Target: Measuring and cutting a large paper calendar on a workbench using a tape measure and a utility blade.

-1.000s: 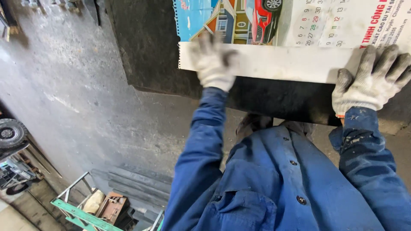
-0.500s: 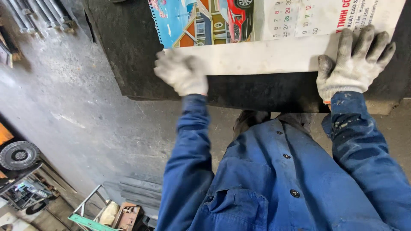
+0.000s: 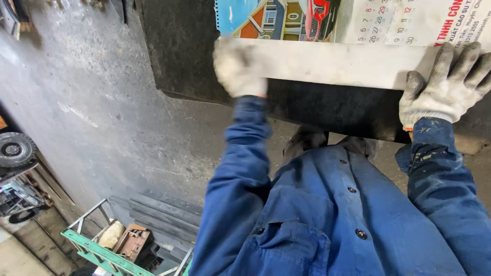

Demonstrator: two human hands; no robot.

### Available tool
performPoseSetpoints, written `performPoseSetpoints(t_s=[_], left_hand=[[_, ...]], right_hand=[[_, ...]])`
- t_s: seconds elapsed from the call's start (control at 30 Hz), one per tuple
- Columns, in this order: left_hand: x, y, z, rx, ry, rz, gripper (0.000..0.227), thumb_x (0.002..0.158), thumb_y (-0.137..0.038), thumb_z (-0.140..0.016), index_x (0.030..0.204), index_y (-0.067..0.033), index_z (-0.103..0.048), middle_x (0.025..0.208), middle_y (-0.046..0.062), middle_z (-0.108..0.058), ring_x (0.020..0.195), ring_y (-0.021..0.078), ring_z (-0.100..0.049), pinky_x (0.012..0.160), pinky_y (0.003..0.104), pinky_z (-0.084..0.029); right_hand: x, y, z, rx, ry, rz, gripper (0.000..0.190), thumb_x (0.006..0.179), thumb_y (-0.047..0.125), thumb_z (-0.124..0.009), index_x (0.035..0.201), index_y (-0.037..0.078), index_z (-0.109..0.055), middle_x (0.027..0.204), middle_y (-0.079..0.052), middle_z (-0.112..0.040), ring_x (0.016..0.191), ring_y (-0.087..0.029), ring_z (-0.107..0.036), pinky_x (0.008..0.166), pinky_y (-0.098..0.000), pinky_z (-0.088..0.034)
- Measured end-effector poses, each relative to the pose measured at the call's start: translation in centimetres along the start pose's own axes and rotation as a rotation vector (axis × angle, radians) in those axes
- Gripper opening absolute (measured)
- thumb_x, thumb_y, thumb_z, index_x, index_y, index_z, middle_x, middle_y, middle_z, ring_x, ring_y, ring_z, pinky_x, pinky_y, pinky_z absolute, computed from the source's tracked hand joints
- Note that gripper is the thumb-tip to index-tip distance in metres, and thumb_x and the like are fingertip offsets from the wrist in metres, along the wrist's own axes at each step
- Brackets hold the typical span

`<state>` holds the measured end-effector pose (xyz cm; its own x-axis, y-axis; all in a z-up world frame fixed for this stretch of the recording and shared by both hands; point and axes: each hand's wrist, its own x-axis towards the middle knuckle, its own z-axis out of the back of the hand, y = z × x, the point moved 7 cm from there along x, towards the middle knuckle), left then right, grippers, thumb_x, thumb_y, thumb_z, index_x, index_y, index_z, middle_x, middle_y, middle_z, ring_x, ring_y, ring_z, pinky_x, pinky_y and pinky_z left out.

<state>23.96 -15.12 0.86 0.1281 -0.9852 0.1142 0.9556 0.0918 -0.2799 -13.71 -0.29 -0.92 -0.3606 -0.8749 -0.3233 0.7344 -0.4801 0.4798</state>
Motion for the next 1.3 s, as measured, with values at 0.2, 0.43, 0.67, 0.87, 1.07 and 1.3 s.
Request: performPoseSetpoints(t_s=[0.2,0.43,0.67,0.87,1.07,1.3], left_hand=[[3.7,10.8,1.9,-0.364,0.214,0.442,0.067,0.089,-0.020,-0.074,0.149,-0.0067,-0.049,0.127,0.012,-0.073,0.115,0.0239,-0.072,0.102,0.035,-0.053],[3.6,13.6,0.9,-0.821,0.205,0.430,0.033,0.088,-0.015,-0.079,0.117,0.0012,-0.075,0.109,0.011,-0.079,0.097,0.0161,-0.072,0.089,0.030,-0.057],[2.8,12.1,3.8,-0.526,0.306,0.396,0.026,0.092,-0.021,-0.077,0.111,-0.0024,-0.077,0.104,0.007,-0.080,0.095,0.0119,-0.072,0.088,0.025,-0.055],[3.3,11.3,3.4,-0.566,0.349,0.431,0.025,0.090,-0.020,-0.079,0.108,-0.0028,-0.077,0.101,0.006,-0.079,0.093,0.0116,-0.072,0.086,0.025,-0.056],[4.7,10.5,4.8,-0.495,0.251,0.323,0.022,0.091,-0.019,-0.079,0.103,-0.0012,-0.076,0.094,0.004,-0.077,0.087,0.0128,-0.070,0.082,0.027,-0.056],[5.2,12.4,3.6,-0.777,0.320,0.424,0.030,0.093,-0.011,-0.081,0.119,0.0005,-0.073,0.094,0.008,-0.074,0.066,0.0095,-0.059,0.056,0.024,-0.047]], right_hand=[[-0.1,0.4,0.2,0.020,0.012,0.004,0.075,0.104,0.040,-0.050,0.162,-0.005,-0.034,0.163,-0.045,-0.018,0.147,-0.070,-0.008,0.116,-0.0835,-0.002],[0.4,-0.3,0.0,0.046,-0.079,0.064,0.073,0.104,0.045,-0.049,0.155,-0.007,-0.041,0.154,-0.049,-0.026,0.139,-0.075,-0.013,0.109,-0.0854,-0.002],[0.1,0.4,1.0,0.043,-0.148,0.130,0.070,0.103,0.042,-0.051,0.153,-0.006,-0.044,0.153,-0.049,-0.031,0.137,-0.076,-0.017,0.108,-0.0845,-0.004],[-0.4,-4.7,-3.0,-0.265,-0.120,0.153,0.066,0.104,0.037,-0.053,0.158,0.000,-0.044,0.164,-0.041,-0.033,0.150,-0.065,-0.020,0.122,-0.0790,-0.007],[-0.3,-3.4,-2.0,-0.176,-0.142,0.182,0.065,0.106,0.035,-0.055,0.160,0.001,-0.045,0.164,-0.042,-0.034,0.148,-0.067,-0.021,0.119,-0.0806,-0.008],[-0.3,0.7,1.4,0.045,-0.137,0.151,0.068,0.104,0.038,-0.055,0.157,-0.003,-0.045,0.155,-0.047,-0.032,0.141,-0.074,-0.018,0.111,-0.0848,-0.005]])
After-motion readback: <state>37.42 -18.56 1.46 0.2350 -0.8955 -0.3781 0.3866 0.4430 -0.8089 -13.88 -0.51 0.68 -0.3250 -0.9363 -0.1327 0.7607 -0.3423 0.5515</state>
